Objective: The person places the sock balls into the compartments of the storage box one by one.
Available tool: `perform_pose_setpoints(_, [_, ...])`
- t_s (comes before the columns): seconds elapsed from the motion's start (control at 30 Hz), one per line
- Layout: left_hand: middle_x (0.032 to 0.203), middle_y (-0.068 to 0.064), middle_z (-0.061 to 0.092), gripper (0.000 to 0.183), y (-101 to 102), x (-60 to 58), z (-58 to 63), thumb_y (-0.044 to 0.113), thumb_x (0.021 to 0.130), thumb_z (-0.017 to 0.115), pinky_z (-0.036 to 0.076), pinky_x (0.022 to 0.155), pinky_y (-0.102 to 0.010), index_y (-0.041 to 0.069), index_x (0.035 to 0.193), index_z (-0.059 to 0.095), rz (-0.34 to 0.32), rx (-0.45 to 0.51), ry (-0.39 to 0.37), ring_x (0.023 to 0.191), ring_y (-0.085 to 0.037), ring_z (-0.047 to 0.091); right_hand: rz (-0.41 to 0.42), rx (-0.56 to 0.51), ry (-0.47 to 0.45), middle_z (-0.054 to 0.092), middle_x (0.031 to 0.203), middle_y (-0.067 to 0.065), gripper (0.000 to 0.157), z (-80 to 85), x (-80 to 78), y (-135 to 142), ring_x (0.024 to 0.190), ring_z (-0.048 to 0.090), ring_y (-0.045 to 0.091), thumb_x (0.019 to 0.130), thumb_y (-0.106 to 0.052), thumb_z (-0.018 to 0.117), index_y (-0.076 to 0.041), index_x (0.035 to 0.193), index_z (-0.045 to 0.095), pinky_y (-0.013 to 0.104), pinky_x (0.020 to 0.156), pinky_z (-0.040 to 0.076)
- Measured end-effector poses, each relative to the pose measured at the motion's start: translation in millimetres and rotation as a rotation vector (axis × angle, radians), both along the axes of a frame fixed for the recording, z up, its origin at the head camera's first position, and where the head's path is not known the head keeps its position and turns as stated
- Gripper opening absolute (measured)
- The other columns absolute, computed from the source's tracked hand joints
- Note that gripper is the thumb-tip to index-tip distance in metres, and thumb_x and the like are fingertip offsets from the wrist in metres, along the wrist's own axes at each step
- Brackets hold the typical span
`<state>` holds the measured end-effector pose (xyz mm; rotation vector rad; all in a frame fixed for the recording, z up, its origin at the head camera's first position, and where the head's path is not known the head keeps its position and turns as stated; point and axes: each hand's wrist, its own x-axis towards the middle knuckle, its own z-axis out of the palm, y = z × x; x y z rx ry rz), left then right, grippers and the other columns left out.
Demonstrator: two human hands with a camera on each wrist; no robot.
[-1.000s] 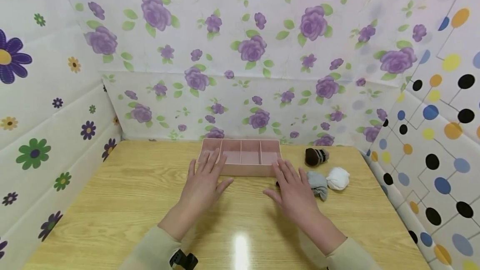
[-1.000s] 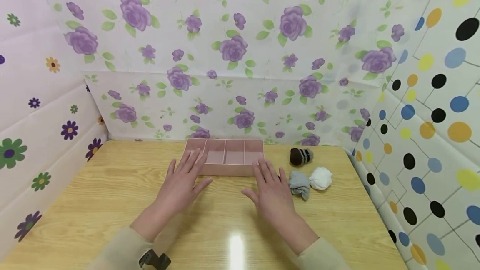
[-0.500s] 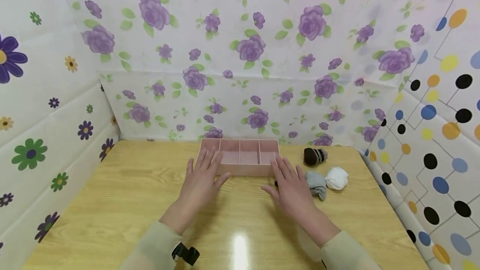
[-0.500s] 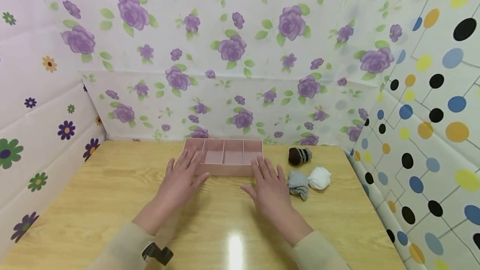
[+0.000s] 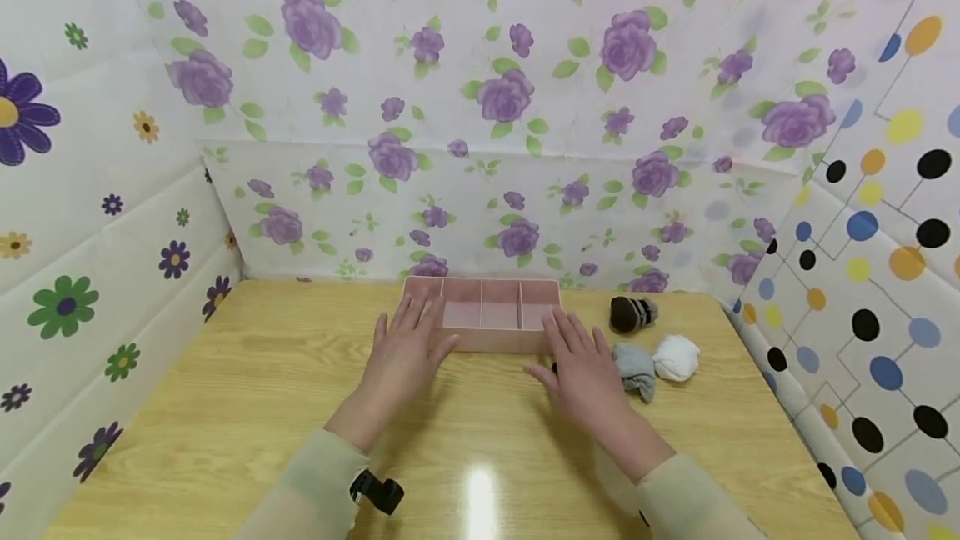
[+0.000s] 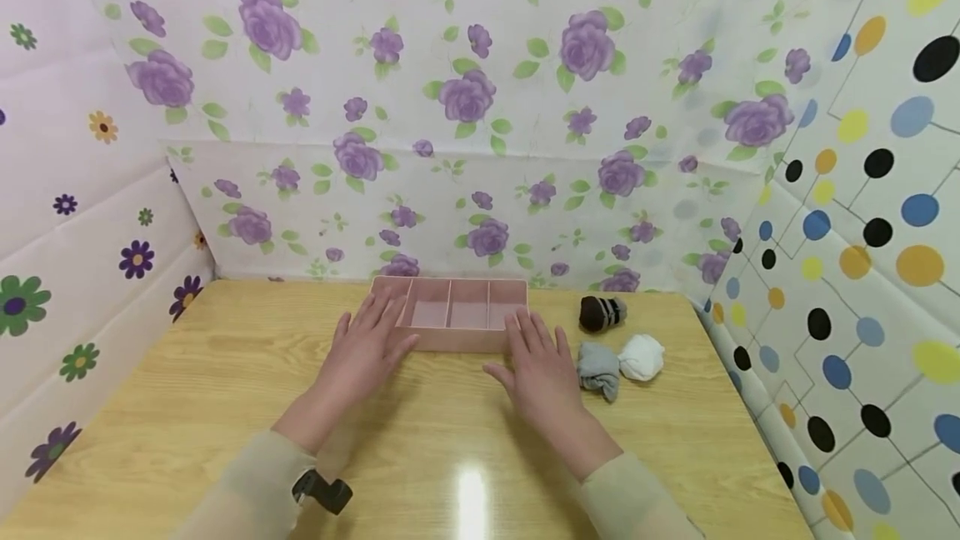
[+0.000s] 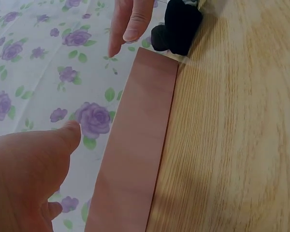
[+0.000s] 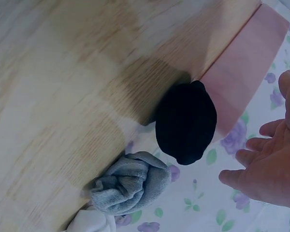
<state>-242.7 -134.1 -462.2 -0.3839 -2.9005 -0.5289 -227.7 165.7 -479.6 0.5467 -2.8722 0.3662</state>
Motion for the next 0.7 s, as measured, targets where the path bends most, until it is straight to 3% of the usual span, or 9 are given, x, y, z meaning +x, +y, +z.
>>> perform_pose_setpoints(0.23, [0.181, -0.022, 0.022, 0.076, -1, -11.0, -3.2, 0.049, 0.114, 0.061, 0.014, 0.127, -0.079, 0.008, 0.173, 0.037, 0.022, 0.033, 0.013, 0.166, -0.046, 0.019, -0.017, 0.014, -0.055, 0.022, 0.181, 0.017, 0.087, 0.2, -6.8, 3, 0.167, 0.019, 0.04, 0.112, -0.053, 0.06, -0.007, 0.176, 0.023, 0.067, 0.132, 0.016])
perform_pose_setpoints(0.7, [0.182, -0.021, 0.017, 0.077, -9, -25.0, -4.2, 0.049, 0.115, 0.058, 0.013, 0.128, -0.077, 0.009, 0.175, 0.032, 0.061, 0.078, -0.032, 0.166, -0.047, 0.017, -0.031, -0.01, -0.065, 0.025, 0.18, 0.02, 0.087, -2.3, -14.3, -1, 0.166, 0.024, 0.041, 0.111, -0.051, 0.065, -0.004, 0.175, 0.028, 0.067, 0.132, 0.017])
